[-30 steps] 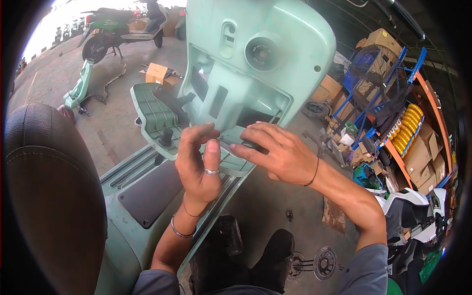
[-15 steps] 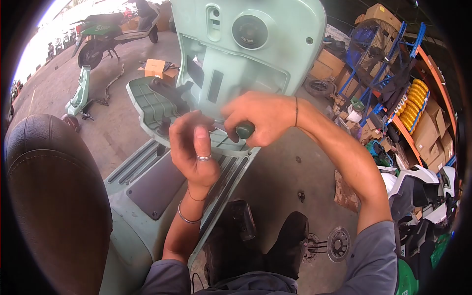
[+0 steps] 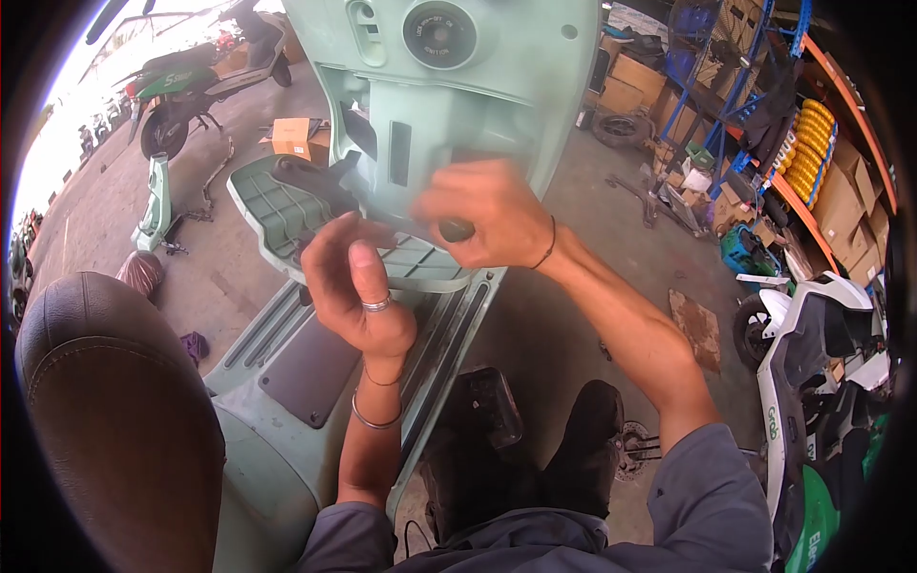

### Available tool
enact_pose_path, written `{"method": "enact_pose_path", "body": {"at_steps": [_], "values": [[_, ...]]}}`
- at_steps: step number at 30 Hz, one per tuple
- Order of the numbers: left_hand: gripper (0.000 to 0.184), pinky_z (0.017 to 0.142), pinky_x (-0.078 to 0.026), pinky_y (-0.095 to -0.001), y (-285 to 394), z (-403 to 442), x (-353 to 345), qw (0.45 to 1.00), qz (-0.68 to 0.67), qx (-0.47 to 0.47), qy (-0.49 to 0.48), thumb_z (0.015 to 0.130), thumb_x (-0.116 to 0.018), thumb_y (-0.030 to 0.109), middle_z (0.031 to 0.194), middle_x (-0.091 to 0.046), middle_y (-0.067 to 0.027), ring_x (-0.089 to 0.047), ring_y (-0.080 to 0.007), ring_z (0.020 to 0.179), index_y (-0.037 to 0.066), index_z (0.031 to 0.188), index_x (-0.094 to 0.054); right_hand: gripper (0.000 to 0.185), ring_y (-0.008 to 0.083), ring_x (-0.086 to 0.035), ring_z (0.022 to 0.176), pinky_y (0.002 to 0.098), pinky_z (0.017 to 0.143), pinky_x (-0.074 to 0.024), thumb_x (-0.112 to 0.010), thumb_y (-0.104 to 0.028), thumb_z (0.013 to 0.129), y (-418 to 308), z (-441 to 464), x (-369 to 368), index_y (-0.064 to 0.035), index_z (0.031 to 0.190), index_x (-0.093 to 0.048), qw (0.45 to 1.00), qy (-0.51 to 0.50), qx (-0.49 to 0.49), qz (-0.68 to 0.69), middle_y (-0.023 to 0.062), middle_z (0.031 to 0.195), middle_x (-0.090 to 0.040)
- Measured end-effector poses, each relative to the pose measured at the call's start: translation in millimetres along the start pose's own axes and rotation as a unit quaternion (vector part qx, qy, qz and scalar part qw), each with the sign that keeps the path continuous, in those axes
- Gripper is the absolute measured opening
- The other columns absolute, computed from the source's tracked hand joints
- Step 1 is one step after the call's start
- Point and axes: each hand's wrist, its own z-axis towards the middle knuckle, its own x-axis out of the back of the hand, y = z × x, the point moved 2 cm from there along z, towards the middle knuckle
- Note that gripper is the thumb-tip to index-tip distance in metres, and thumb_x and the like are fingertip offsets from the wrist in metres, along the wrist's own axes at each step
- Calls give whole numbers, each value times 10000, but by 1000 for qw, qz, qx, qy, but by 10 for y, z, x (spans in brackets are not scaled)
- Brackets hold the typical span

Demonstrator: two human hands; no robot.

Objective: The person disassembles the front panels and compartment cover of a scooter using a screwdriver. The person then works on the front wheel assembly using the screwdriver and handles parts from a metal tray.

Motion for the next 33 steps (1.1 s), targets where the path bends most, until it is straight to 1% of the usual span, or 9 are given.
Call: {"method": "enact_pose_path", "body": {"at_steps": [8, 10, 11, 13, 19, 23, 25, 28, 33], "values": [[272, 777, -481, -302, 30, -4, -27, 999, -38, 28, 6, 976, -532, 126, 908, -650, -134, -603, -181, 812, -67, 1166, -561, 298, 215, -569, 631, 341, 616, -487, -719, -48, 600, -66, -97, 3, -146, 879, -680, 988, 137, 26, -63, 9, 697, -517], [265, 785, -479, -302, 18, -15, -14, 1000, -22, 21, 7, 981, -530, 125, 916, -655, -136, -606, -182, 814, -68, 1161, -559, 334, 239, -607, 661, 344, 642, -502, -705, -61, 585, -17, -66, 0, -168, 902, -696, 995, 88, 30, -23, 8, 718, -564], [266, 796, -478, -303, 22, -11, -27, 1000, -14, 14, 13, 985, -535, 128, 911, -661, -138, -610, -184, 822, -66, 1167, -556, 235, 243, -594, 653, 358, 591, -473, -744, -34, 688, -3, -40, 38, -123, 901, -698, 997, 70, 36, 13, 20, 714, -601], [292, 747, -493, -322, 13, 4, -48, 1000, 1, -5, 6, 991, -525, 142, 870, -659, -159, -612, -202, 775, -71, 1191, -532, 210, 236, -632, 685, 361, 583, -475, -701, -38, 751, -33, -37, 194, -153, 926, -718, 997, 71, 11, 41, 10, 732, -638], [298, 659, -498, -332, -50, 78, -50, 1000, 6, -14, 13, 1000, -537, 158, 841, -648, -195, -619, -236, 742, -100, 1148, -519, 291, 182, -633, 777, 348, 667, -511, -715, -145, 683, -235, -464, 127, -219, 956, -650, 984, 36, 138, -111, -33, 790, -553], [260, 642, -512, -321, -104, 136, -45, 997, 23, -60, 52, 968, -586, 118, 873, -642, -180, -624, -229, 725, -117, 1078, -583, 269, 222, -685, 783, 397, 626, -553, -671, -189, 762, -180, -242, 124, -222, 1027, -649, 994, 39, 77, -73, -16, 864, -634], [269, 685, -518, -309, -102, 123, -23, 996, 22, -65, 48, 950, -601, 108, 890, -644, -178, -629, -227, 742, -119, 1093, -596, 344, 280, -699, 842, 447, 695, -570, -579, -191, 861, -169, -145, 115, -245, 1200, -587, 991, -28, 87, -101, 18, 957, -687], [212, 628, -525, -331, -171, 181, 8, 990, 12, -105, 96, 953, -553, 118, 856, -675, -151, -663, -236, 750, -63, 1011, -647, 372, 303, -702, 886, 460, 712, -574, -578, -208, 883, -280, 5, 41, -193, 1254, -551, 985, -107, 121, -63, 46, 978, -696], [209, 621, -516, -320, -100, 114, -73, 992, 70, -89, 63, 961, -571, 123, 830, -664, -147, -650, -227, 732, -71, 1002, -637, 236, 266, -715, 832, 438, 657, -575, -588, -238, 890, -427, -201, 162, -141, 1106, -588, 986, 9, 152, -67, 30, 897, -681]]}}
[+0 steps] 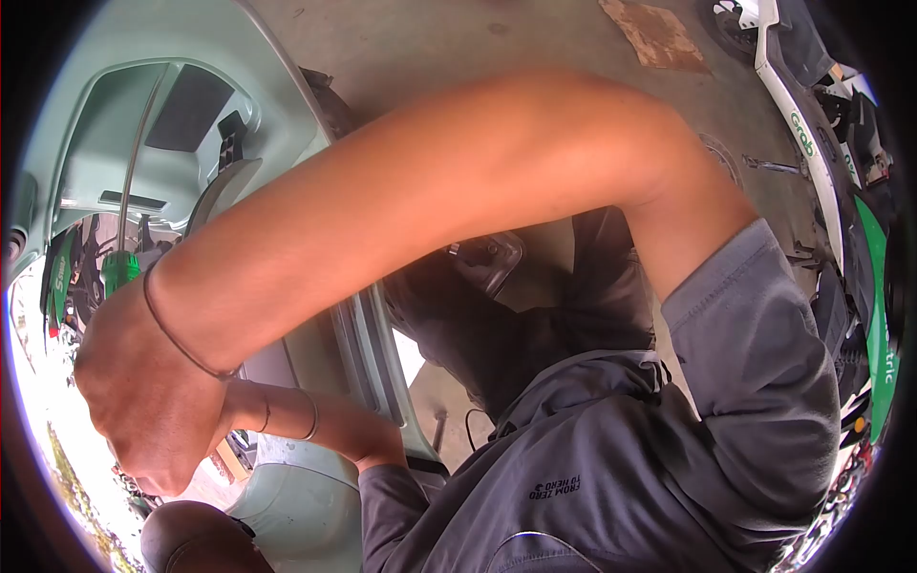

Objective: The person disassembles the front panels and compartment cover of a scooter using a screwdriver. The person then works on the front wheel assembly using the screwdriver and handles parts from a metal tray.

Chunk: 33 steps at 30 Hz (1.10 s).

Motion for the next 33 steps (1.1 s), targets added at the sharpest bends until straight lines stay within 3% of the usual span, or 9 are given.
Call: {"method": "enact_pose_path", "body": {"at_steps": [5, 12, 14, 18, 21, 23, 25, 27, 33], "values": [[212, 614, -507, -308, 52, -3, 5, 998, 43, 18, -30, 969, -590, 127, 803, -654, -143, -636, -219, 714, -80, 994, -628, 110, 230, -711, 738, 386, 558, -557, -583, -246, 897, 40, -343, 150, -138, 916, -592, 982, 178, 11, -65, 5, 811, -651], [256, 576, -480, -281, 3, -16, -13, 996, 43, 24, -67, 976, -637, 154, 736, -614, -131, -572, -187, 640, -100, 991, -605, 58, 188, -648, 632, 328, 517, -504, -673, -130, 859, 124, -1363, 942, -87, 898, -679, 847, 469, -217, -127, 32, 718, -647], [251, 581, -478, -277, 94, -17, -35, 994, 79, 16, -76, 989, -620, 162, 736, -610, -117, -567, -180, 647, -89, 981, -621, 74, 170, -625, 621, 319, 539, -501, -674, -96, 886, 3, -1834, 1139, -26, 908, -673, 763, 545, -342, -67, 46, 722, -646], [268, 601, -459, -294, 102, -45, -37, 992, 76, 29, -93, 997, -612, 182, 741, -603, -110, -549, -181, 654, -86, 1010, -609, 188, 168, -575, 586, 326, 517, -481, -666, -137, 944, -78, -2719, 961, 38, 1005, -632, 450, 733, -508, 47, 66, 723, -556], [267, 607, -439, -300, 133, -60, -38, 992, 80, 47, -81, 996, -612, 180, 739, -598, -110, -531, -181, 651, -85, 1024, -602, 225, 112, -567, 577, 324, 501, -461, -663, -162, 953, -455, -3592, 366, 59, 988, -649, 388, 545, -744, -8, 57, 699, -589], [238, 599, -463, -314, 101, -27, 1, 991, 88, 36, -89, 1003, -573, 150, 739, -595, -128, -542, -184, 623, -84, 1040, -583, 212, 282, -688, 722, 381, 703, -523, -689, -234, 908, -872, -4173, -284, -28, 955, -705, 419, 261, -865, -87, 135, 813, -720], [243, 606, -466, -321, 88, -34, 0, 991, 72, 46, -98, 1004, -570, 153, 737, -593, -123, -541, -182, 623, -86, 1046, -575, 310, 386, -680, 992, 450, 883, -524, -668, -300, 904, -1380, -4411, -847, -68, 1106, -703, 395, 78, -915, -35, 185, 1011, -725], [255, 618, -473, -327, 119, -48, -18, 990, 100, 41, -91, 1008, -558, 155, 740, -595, -119, -541, -177, 625, -93, 1067, -569, 542, 426, -601, 1162, 468, 1008, -489, -688, -374, 883, -1912, -4669, -1397, 14, 1255, -614, 294, -65, -952, 55, 245, 1226, -650], [304, 631, -454, -282, 162, -82, -53, 985, 153, 22, -82, 1007, -548, 168, 742, -593, -113, -537, -167, 635, -116, 1115, -556, 592, 407, -631, 1138, 458, 973, -501, -658, -508, 872, -3030, -4834, -2010, 36, 1100, -704, 213, -247, -916, 232, 273, 1176, -665]]}}
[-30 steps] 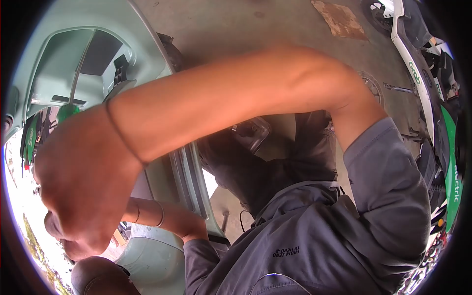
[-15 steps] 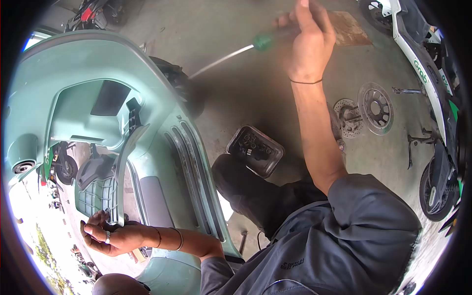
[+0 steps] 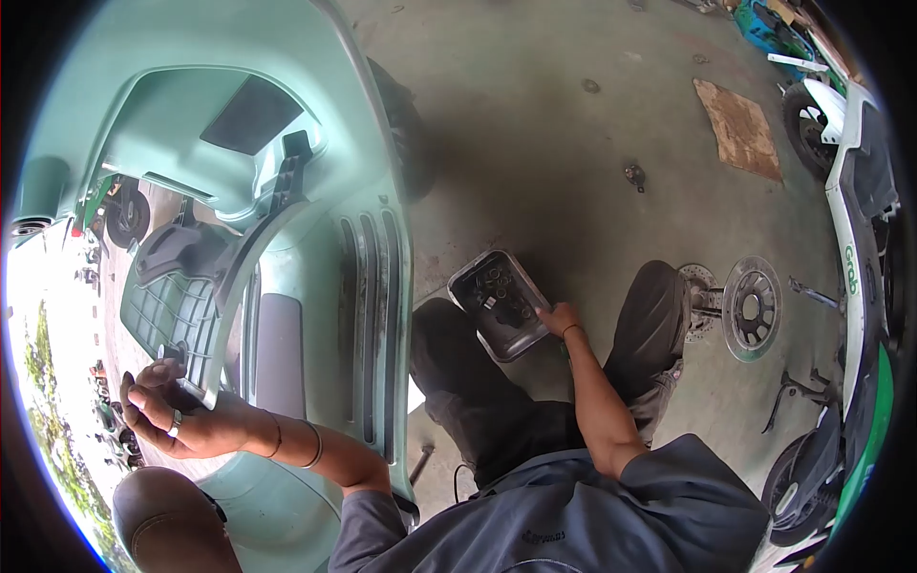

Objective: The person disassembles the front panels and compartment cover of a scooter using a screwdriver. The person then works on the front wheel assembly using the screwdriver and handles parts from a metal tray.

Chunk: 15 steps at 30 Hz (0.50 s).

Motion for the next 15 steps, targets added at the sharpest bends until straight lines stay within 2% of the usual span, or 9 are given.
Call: {"method": "enact_pose_path", "body": {"at_steps": [4, 10, 12, 15], "values": [[318, 617, -455, -283, -13, 21, 13, 999, 25, -26, -7, 1006, -540, 179, 751, -616, -126, -563, -174, 635, -129, 1074, -584, 640, 409, -637, 1123, 458, 968, -505, -622, -547, 878, 143, 227, -204, 38, 1128, -692, 997, -65, 32, -31, 257, 1152, -680], [320, 590, -456, -292, -85, 51, 70, 999, 5, -38, -14, 997, -559, 178, 750, -629, -127, -574, -187, 632, -129, 1067, -610, 505, 386, -674, 1048, 465, 916, -531, -588, -486, 925, 48, 114, -419, -20, 1065, -719, 999, -27, -3, 46, 234, 1069, -710], [322, 595, -452, -291, -65, 35, 56, 999, 24, -47, -14, 991, -573, 181, 764, -636, -127, -579, -190, 637, -129, 1063, -617, 469, 327, -734, 812, 450, 801, -563, -592, -475, 929, -119, 150, -375, -30, 909, -739, 995, 64, 14, 72, 144, 811, -743], [316, 628, -434, -287, -151, 93, 147, 1000, -11, -18, -20, 980, -591, 192, 747, -607, -97, -562, -174, 677, -108, 1069, -631, 440, 293, -739, 735, 410, 709, -581, -587, -407, 961, -585, 382, -108, 3, 888, -728, 984, 44, -22, 170, 153, 774, -733]]}}
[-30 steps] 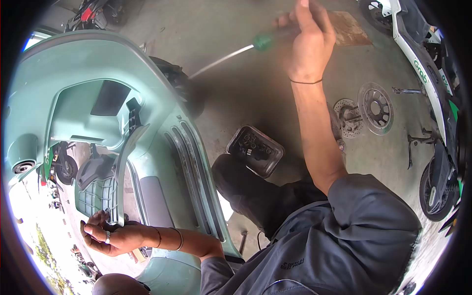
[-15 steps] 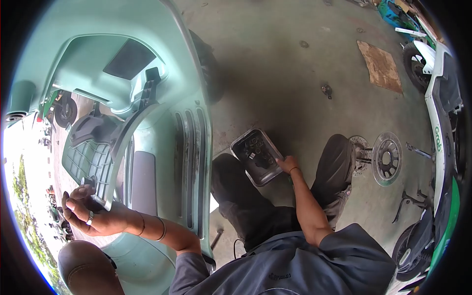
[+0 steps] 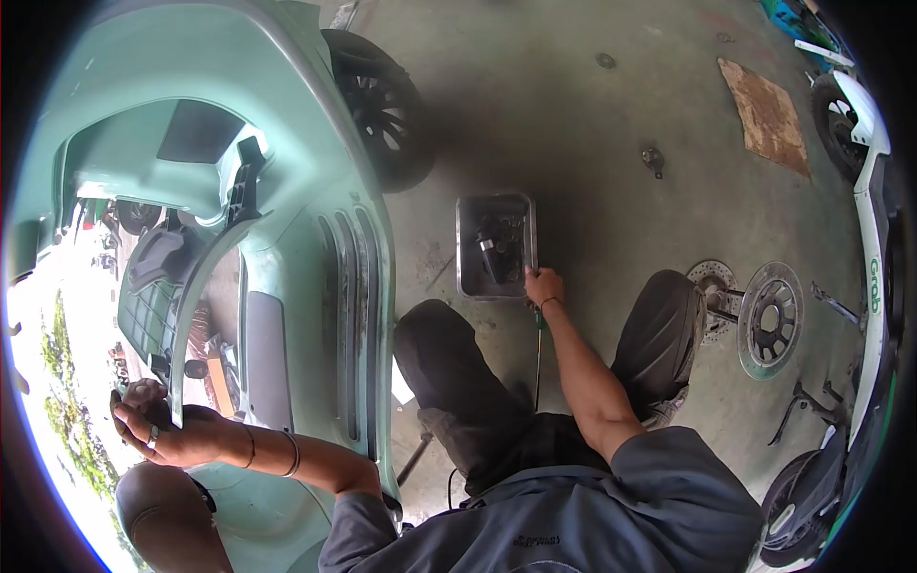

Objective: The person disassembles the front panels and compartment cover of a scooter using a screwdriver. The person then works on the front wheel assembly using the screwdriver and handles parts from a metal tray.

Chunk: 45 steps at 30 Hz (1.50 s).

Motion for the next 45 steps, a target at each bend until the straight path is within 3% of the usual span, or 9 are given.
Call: {"method": "enact_pose_path", "body": {"at_steps": [4, 8, 14, 18, 23, 29, 33, 38, 45], "values": [[264, 680, -420, -276, -18, 83, 135, 994, -19, 102, -35, 997, -594, 196, 789, -569, -41, -526, -136, 727, -47, 1080, -652, 435, 265, -719, 639, 384, 630, -576, -586, -374, 976, -340, 932, -41, 33, 899, -718, 991, 104, 90, 3, 162, 741, -716], [265, 685, -434, -274, 42, 168, 60, 976, 91, 186, -65, 987, -617, 217, 810, -584, -40, -531, -129, 721, -28, 1077, -661, 518, 365, -696, 981, 465, 894, -544, -593, -448, 945, -933, 690, 789, 8, 1166, -695, 997, 50, 45, 27, 216, 1022, -724], [256, 609, -433, -287, 403, 160, -402, 895, 262, 330, -147, 966, -644, 247, 703, -550, -25, -494, -131, 637, -2, 1026, -658, 503, 269, -692, 676, 380, 665, -529, -667, -463, 922, -1356, -591, 2086, 27, 1017, -731, 919, 178, 37, 349, 135, 746, -706], [351, 596, -449, -316, 192, 291, -348, 794, 375, 340, -336, 945, -632, 317, 780, -590, -51, -551, -152, 690, -12, 1068, -655, 454, 143, -595, 606, 312, 544, -461, -667, -430, 950, -1431, -1690, 3141, 12, 855, -700, 786, 245, -69, 564, 22, 646, -606], [390, 673, -477, -378, 353, 416, -568, 746, 314, 475, -345, 919, -662, 296, 837, -659, -126, -599, -220, 729, -56, 1088, -656, 269, 223, -639, 699, 352, 600, -534, -711, -192, 919, -1103, -2582, 3754, 11, 1085, -655, 613, 274, -235, 703, 84, 897, -642], [401, 1008, -384, -488, 1311, -276, -1450, 663, 533, 199, -487, 858, -692, 238, 1149, -588, -182, -518, -386, 1152, 27, 1187, -600, 267, 265, -657, 848, 417, 746, -556, -631, 15, 856, -943, -2729, 4000, 2, 1119, -591, 584, 144, -210, 771, 98, 941, -628], [476, 1082, -290, -534, 1731, -996, -1996, 641, 445, 111, -615, 833, -700, 229, 1264, -499, -173, -435, -382, 1244, 64, 1248, -534, 54, 240, -650, 774, 370, 656, -510, -607, -55, 923, -1205, -2326, 4219, -48, 870, -602, 615, 102, -220, 751, 96, 895, -642], [429, 1036, -397, -476, 1559, -1520, -2428, 459, 445, 458, -618, 844, -713, 333, 1195, -626, -160, -581, -345, 1154, 79, 1182, -640, 149, 244, -677, 757, 304, 625, -544, -589, -130, 955, -1984, -1612, 4749, 11, 970, -637, 706, 21, -264, 657, 126, 893, -691], [409, 904, -519, -409, 1576, -1254, -3678, 444, 353, 569, -595, 904, -679, 332, 1057, -721, -227, -692, -348, 1026, -18, 1116, -680, 207, 271, -672, 923, 322, 757, -566, -635, -130, 941, -3497, -415, 5520, 37, 1063, -621, 815, -39, -212, 538, 140, 1032, -672]]}}
